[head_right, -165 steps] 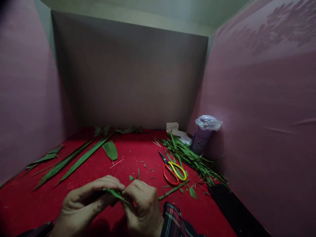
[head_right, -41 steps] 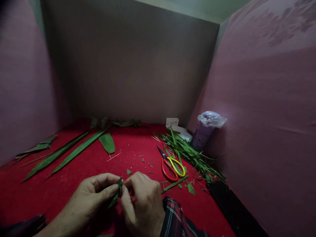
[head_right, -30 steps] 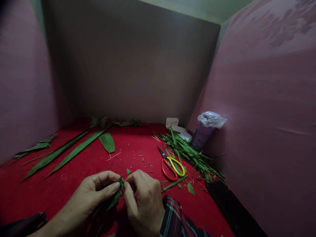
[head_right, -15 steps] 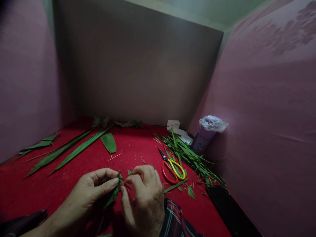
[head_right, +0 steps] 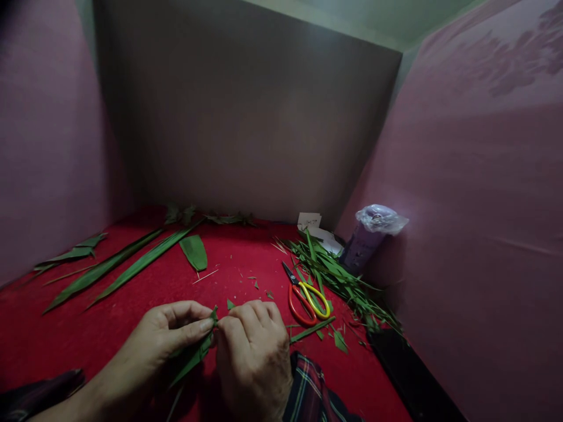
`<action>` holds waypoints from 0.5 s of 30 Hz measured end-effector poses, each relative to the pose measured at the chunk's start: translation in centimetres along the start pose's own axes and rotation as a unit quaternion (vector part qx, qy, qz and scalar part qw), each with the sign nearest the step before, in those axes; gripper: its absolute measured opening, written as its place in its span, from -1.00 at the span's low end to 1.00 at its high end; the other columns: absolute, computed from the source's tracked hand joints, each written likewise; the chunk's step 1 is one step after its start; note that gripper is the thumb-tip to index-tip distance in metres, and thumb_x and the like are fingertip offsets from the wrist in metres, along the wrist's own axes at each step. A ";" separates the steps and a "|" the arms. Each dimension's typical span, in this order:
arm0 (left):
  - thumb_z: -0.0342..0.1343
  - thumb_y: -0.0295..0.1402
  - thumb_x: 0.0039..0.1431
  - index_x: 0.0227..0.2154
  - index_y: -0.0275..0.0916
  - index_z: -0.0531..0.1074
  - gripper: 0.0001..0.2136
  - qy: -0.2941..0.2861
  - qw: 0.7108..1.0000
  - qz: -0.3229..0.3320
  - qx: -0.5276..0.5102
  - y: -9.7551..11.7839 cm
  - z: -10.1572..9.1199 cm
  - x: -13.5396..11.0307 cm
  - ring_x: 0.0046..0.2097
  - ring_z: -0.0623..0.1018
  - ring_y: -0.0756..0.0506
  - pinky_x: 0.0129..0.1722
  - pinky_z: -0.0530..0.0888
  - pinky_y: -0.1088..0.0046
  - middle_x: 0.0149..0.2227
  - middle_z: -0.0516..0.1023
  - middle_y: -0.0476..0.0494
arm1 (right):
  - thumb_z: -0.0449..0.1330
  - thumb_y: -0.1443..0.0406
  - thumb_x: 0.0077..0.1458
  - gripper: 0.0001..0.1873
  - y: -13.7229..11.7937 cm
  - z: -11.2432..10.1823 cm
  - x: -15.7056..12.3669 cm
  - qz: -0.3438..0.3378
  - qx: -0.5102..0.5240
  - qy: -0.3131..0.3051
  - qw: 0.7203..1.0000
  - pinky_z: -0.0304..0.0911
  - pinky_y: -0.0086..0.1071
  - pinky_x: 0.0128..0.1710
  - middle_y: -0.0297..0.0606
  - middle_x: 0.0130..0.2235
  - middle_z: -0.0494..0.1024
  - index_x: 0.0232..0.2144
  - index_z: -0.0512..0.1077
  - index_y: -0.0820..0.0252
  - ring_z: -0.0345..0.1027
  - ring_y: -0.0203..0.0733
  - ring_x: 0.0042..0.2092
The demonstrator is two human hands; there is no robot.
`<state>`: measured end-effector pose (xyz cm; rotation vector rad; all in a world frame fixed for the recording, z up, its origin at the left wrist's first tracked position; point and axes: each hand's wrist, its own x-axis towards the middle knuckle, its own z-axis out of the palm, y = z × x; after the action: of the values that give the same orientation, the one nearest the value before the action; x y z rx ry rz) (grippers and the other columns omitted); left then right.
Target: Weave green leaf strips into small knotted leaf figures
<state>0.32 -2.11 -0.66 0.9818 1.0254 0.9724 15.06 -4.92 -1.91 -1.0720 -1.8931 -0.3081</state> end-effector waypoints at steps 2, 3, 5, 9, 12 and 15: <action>0.36 -0.30 -0.28 -0.57 -0.34 0.47 -0.76 -0.005 1.000 -0.005 -0.002 -0.1 -0.1 0.0 -0.61 0.28 0.09 -0.58 0.18 0.59 -0.67 0.39 0.09 | 0.13 0.47 0.08 -0.91 0.1 0.0 -0.1 -0.015 -0.011 0.005 1.000 0.12 -0.25 -0.34 -0.22 -0.46 0.49 -0.43 0.39 0.24 0.29 -0.17 -0.38; 0.36 -0.31 -0.27 -0.57 -0.34 0.47 -0.77 -0.009 1.000 -0.006 -0.002 -0.1 -0.1 0.0 -0.61 0.28 0.09 -0.59 0.18 0.59 -0.66 0.39 0.09 | 0.14 0.47 0.08 -0.91 0.1 0.0 -0.1 -0.023 -0.015 0.007 1.000 0.12 -0.25 -0.34 -0.22 -0.45 0.49 -0.43 0.39 0.24 0.29 -0.17 -0.38; 0.36 -0.33 -0.27 -0.59 -0.34 0.46 -0.78 -0.014 1.000 -0.004 -0.003 -0.1 -0.1 0.0 -0.61 0.27 0.10 -0.59 0.16 0.60 -0.68 0.37 0.10 | 0.13 0.48 0.08 -0.90 0.1 0.0 -0.1 -0.035 -0.017 0.002 0.999 0.13 -0.25 -0.33 -0.21 -0.45 0.50 -0.43 0.40 0.25 0.30 -0.17 -0.37; 0.36 -0.34 -0.25 -0.58 -0.35 0.46 -0.78 -0.023 1.000 -0.005 0.000 0.0 -0.1 0.0 -0.59 0.27 0.10 -0.57 0.18 0.59 -0.66 0.38 0.10 | 0.12 0.49 0.08 -0.87 0.0 -0.1 -0.1 -0.043 -0.020 0.003 0.999 0.13 -0.26 -0.33 -0.21 -0.46 0.49 -0.45 0.38 0.25 0.31 -0.17 -0.37; 0.34 -0.32 -0.21 -0.52 -0.36 0.47 -0.78 -0.028 1.000 -0.007 0.012 0.1 0.0 0.1 -0.58 0.30 0.08 -0.55 0.20 0.58 -0.62 0.40 0.07 | 0.11 0.48 0.10 -0.86 0.1 0.0 -0.1 -0.031 -0.031 -0.005 0.999 0.12 -0.25 -0.33 -0.21 -0.47 0.48 -0.47 0.37 0.24 0.30 -0.17 -0.38; 0.31 -0.33 -0.21 -0.51 -0.35 0.47 -0.79 -0.020 0.999 -0.008 0.023 0.2 0.1 0.2 -0.60 0.28 0.09 -0.58 0.17 0.58 -0.65 0.39 0.09 | 0.07 0.46 0.14 -0.84 0.3 0.2 -0.2 -0.022 -0.038 -0.029 0.999 0.11 -0.25 -0.32 -0.21 -0.45 0.48 -0.46 0.37 0.24 0.30 -0.17 -0.37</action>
<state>0.41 -1.91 -0.47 1.0256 1.0245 0.9154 15.22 -4.68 -2.26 -1.1010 -1.9733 -0.3815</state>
